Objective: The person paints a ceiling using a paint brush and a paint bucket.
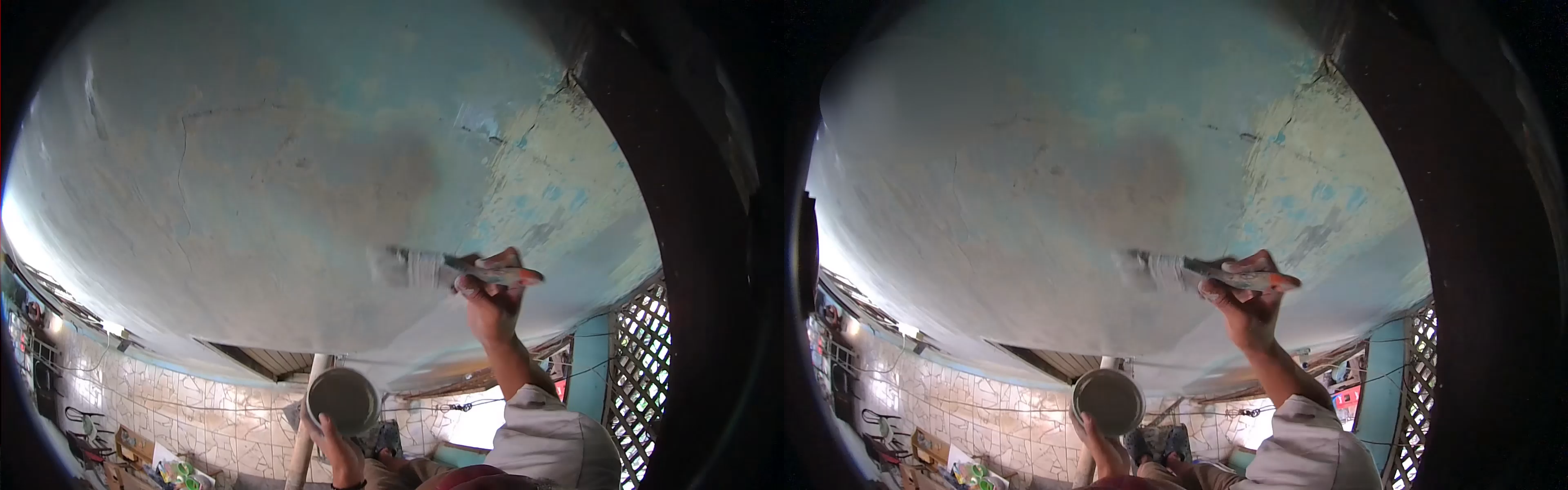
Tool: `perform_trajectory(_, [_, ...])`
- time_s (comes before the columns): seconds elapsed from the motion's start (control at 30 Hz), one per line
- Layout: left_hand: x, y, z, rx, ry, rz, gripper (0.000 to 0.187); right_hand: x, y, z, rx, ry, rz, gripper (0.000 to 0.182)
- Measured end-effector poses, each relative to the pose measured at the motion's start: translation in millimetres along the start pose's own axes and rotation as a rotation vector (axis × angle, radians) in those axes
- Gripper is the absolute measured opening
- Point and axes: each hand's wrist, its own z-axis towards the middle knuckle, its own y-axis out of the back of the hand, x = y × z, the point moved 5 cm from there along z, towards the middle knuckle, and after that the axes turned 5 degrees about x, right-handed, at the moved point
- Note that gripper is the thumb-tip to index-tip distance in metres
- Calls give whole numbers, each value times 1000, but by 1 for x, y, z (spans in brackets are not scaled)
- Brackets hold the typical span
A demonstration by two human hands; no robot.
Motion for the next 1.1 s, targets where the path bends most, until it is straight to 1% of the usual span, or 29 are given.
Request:
perform_trajectory(0.07, [10, 19, -2, -31, -22, -42, 67, 36, -17, 32, 119, 456, -422, 42])
perform_trajectory(0.1, [30, 45, 0, -42, -53, -35, 67, 52, -22, 45, 140, 619, -560, 42])
perform_trajectory(0.17, [95, 124, 17, -28, -129, 21, 68, 80, -33, 68, 173, 941, -833, 42])
perform_trajectory(0.2, [124, 161, 27, -27, -155, 74, 68, 91, -38, 78, 158, 1035, -934, 42])
perform_trajectory(0.27, [84, 142, 14, -90, -125, 20, 68, 110, -49, 97, 97, 1217, -1129, 41])
perform_trajectory(0.3, [46, 115, 1, -126, -91, -12, 68, 114, -50, 108, 63, 1301, -1158, 40])
perform_trajectory(0.33, [22, 96, -3, -142, -72, -32, 68, 118, -54, 118, 25, 1378, -1165, 37])
perform_trajectory(0.47, [1, 85, -11, -159, -38, -56, 68, 124, -57, 156, -86, 1666, -1076, 25])
perform_trajectory(0.53, [-3, 84, -11, -156, -27, -56, 68, 129, -58, 166, -46, 1705, -1202, 30])
perform_trajectory(0.6, [-5, 80, -9, -150, -19, -56, 69, 128, -56, 180, -43, 1705, -1140, 25])
perform_trajectory(0.63, [-5, 80, -10, -150, -14, -62, 69, 128, -56, 187, -42, 1706, -1109, 26])
perform_trajectory(0.77, [1, 73, -11, -139, 13, -78, 69, 146, -66, 201, -63, 1662, -1227, 17])
perform_trajectory(0.83, [2, 70, -12, -129, 27, -78, 69, 153, -80, 197, -76, 1601, -1374, 11])
perform_trajectory(0.93, [6, 64, -14, -120, 45, -87, 69, 133, -69, 194, -39, 1439, -1293, 19])
perform_trajectory(1.03, [7, 58, -15, -113, 59, -96, 69, 112, -58, 159, -23, 1351, -1286, 19])
perform_trajectory(1.1, [6, 57, -16, -106, 67, -96, 69, 92, -51, 134, 28, 1286, -1294, 15])
